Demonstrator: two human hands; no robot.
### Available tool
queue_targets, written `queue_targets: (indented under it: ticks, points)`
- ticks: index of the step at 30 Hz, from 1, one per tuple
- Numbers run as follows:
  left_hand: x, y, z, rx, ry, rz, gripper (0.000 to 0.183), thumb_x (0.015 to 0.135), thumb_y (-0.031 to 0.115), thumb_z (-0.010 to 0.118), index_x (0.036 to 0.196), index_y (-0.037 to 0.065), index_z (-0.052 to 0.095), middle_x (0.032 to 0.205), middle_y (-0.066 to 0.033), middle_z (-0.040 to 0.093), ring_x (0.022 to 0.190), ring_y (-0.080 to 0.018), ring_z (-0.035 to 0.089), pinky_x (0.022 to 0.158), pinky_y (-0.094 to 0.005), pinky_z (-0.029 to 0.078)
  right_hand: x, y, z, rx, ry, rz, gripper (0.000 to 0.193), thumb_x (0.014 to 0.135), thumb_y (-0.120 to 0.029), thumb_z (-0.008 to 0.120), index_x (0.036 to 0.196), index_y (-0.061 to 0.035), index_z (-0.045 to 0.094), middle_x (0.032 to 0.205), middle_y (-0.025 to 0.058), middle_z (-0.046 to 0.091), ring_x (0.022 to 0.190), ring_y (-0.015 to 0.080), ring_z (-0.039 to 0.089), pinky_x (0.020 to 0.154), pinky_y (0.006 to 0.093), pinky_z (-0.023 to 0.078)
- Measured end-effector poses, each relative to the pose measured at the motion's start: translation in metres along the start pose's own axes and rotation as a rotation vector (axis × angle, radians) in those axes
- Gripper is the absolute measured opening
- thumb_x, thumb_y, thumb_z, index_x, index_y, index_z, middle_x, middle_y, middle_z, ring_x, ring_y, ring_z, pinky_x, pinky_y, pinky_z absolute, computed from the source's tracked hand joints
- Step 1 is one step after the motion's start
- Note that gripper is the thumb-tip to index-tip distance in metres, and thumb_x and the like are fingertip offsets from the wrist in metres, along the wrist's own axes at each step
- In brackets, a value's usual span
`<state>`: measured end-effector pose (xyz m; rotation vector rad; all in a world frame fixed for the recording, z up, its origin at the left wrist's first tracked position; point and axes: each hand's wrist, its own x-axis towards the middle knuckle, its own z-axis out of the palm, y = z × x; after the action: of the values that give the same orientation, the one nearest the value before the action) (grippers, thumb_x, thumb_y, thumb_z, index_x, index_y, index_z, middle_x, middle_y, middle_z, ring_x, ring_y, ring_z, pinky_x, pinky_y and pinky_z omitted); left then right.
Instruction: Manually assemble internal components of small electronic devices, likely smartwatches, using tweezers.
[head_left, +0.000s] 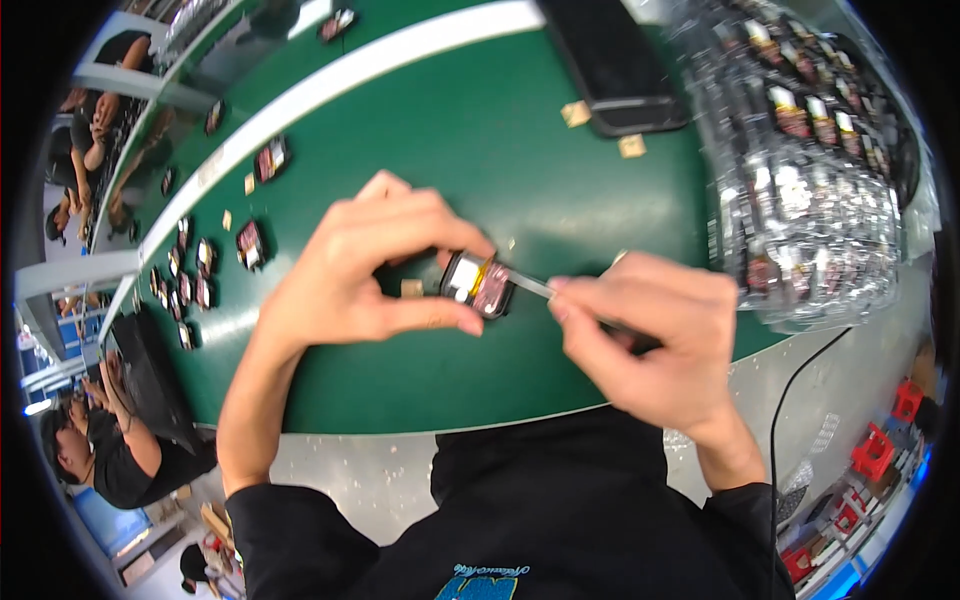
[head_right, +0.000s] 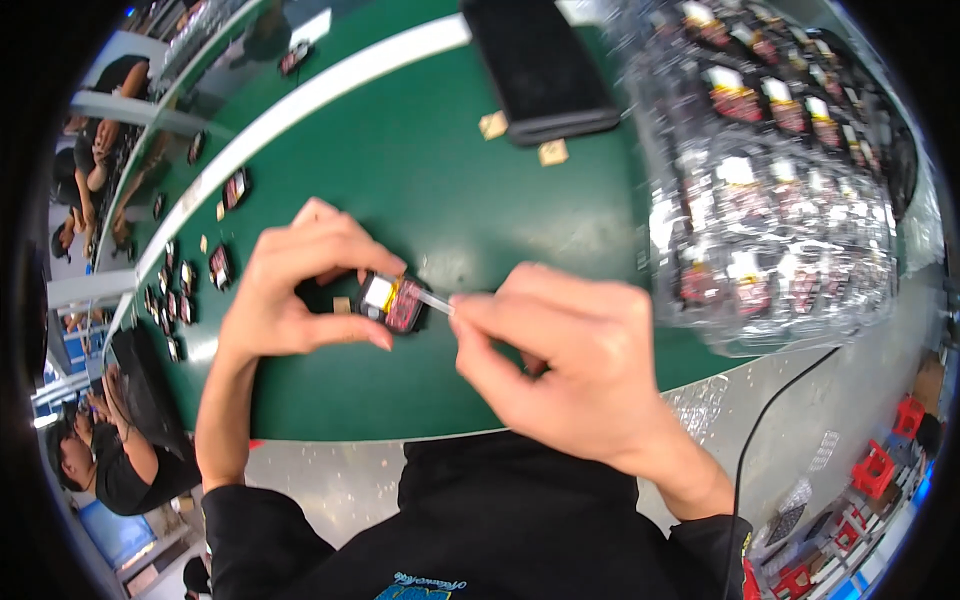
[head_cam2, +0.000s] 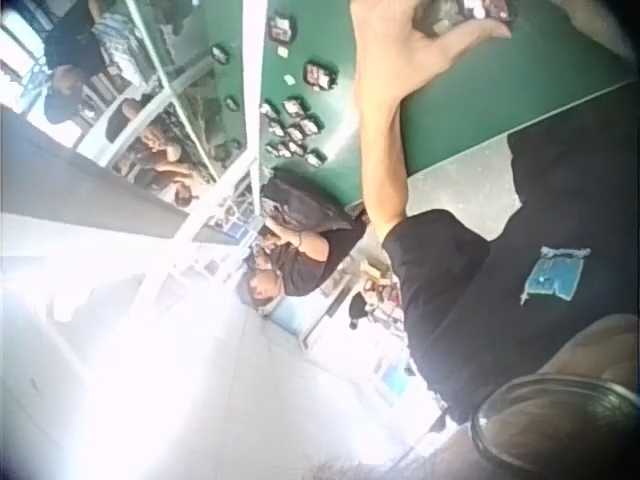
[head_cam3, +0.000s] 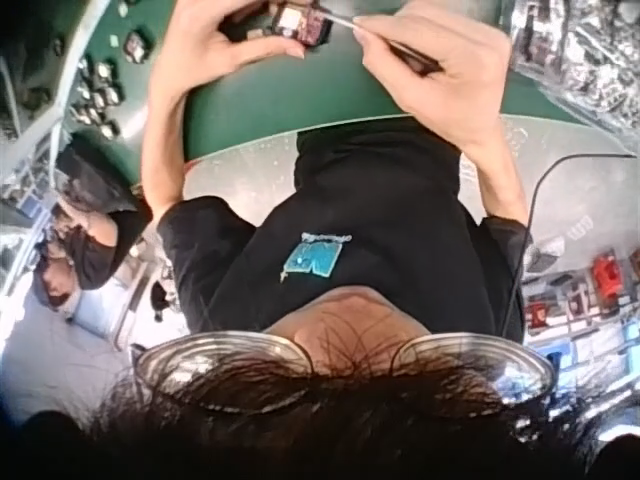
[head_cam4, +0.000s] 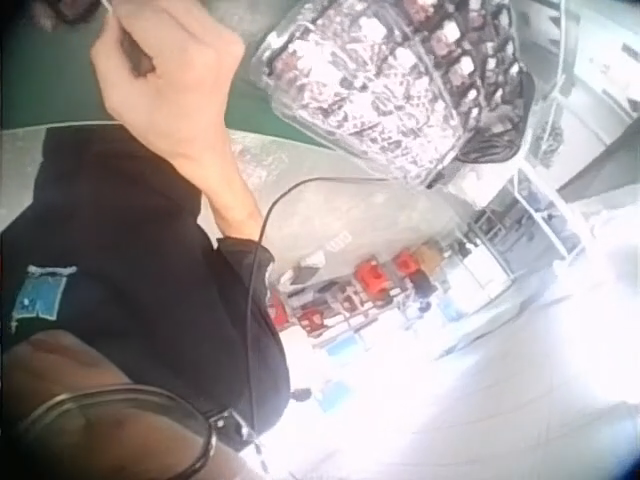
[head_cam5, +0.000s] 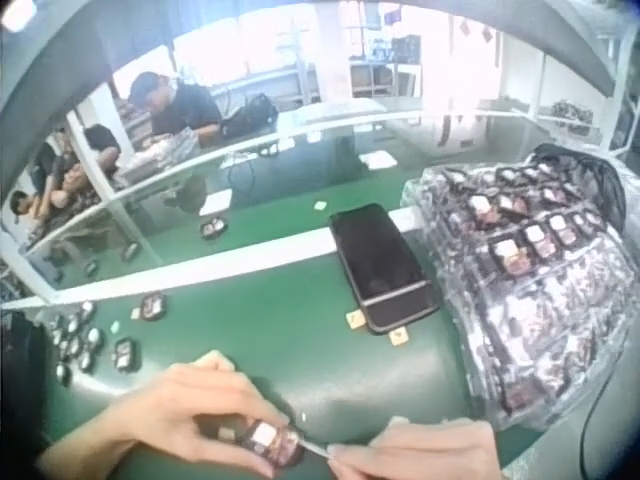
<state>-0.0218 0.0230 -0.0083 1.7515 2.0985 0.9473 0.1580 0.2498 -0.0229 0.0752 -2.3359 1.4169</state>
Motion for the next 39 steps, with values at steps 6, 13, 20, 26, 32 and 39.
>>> queue_targets:
  ticks: [6,13,20,26,32,39]
  points:
    - [0.001,0.011,0.003,0.077,0.045,-0.085,0.052,0.073,0.029,0.102,0.116,0.008,0.081,0.088,-0.0017,0.073,0.078,-0.02,0.065,0.08,-0.0346,0.047,-0.024,0.003,-0.013,0.211,0.008,0.036,0.015,0.087,0.002,0.086,0.101,0.0009,0.086,0.073,0.0036,0.073,0.048,0.0059,0.057,0.044,0.0244,0.04]
    - [0.134,0.02,-0.03,-0.039,0.158,0.016,0.053,0.074,0.032,0.099,0.115,0.004,0.08,0.097,-0.0046,0.074,0.076,-0.0129,0.058,0.067,-0.0302,0.044,-0.03,0.007,-0.008,0.263,0.031,-0.024,0.015,0.09,0.0,0.083,0.104,0.0011,0.085,0.074,0.0029,0.07,0.05,0.0085,0.054,0.045,0.0271,0.04]
    - [0.323,0.024,-0.012,0.0,0.011,0.336,0.048,0.087,0.037,0.093,0.123,0.006,0.082,0.1,-0.002,0.065,0.087,-0.0159,0.049,0.077,-0.0329,0.044,-0.028,0.008,-0.007,0.242,0.05,-0.062,0.016,0.09,-0.001,0.084,0.106,0.002,0.084,0.072,0.0044,0.068,0.051,0.01,0.055,0.047,0.0281,0.041]
    - [0.342,0.007,0.017,0.107,-0.008,0.454,0.046,0.096,0.035,0.085,0.134,0.009,0.078,0.132,-0.0101,0.074,0.127,-0.0303,0.062,0.111,-0.0439,0.05,-0.027,0.002,-0.011,0.266,0.055,-0.073,0.015,0.09,-0.003,0.083,0.104,0.001,0.084,0.074,0.0074,0.069,0.053,0.0154,0.059,0.051,0.0314,0.046]
    - [0.245,-0.039,-0.021,0.284,0.377,0.208,0.033,0.102,0.026,0.075,0.131,0.011,0.076,0.141,-0.0124,0.067,0.137,-0.0334,0.059,0.116,-0.047,0.048,-0.03,0.002,-0.013,0.225,0.048,-0.013,0.015,0.089,-0.005,0.084,0.103,-0.0007,0.085,0.073,0.0067,0.068,0.052,0.0152,0.058,0.05,0.0308,0.046]
    - [0.079,-0.137,-0.071,0.615,0.315,-0.254,0.034,0.102,0.021,0.073,0.134,0.009,0.076,0.133,-0.0144,0.07,0.128,-0.0367,0.062,0.112,-0.048,0.05,-0.026,-0.003,-0.007,0.165,0.022,-0.045,0.017,0.083,0.001,0.087,0.1,-0.0001,0.085,0.069,0.0038,0.069,0.05,0.0098,0.057,0.048,0.0266,0.041]
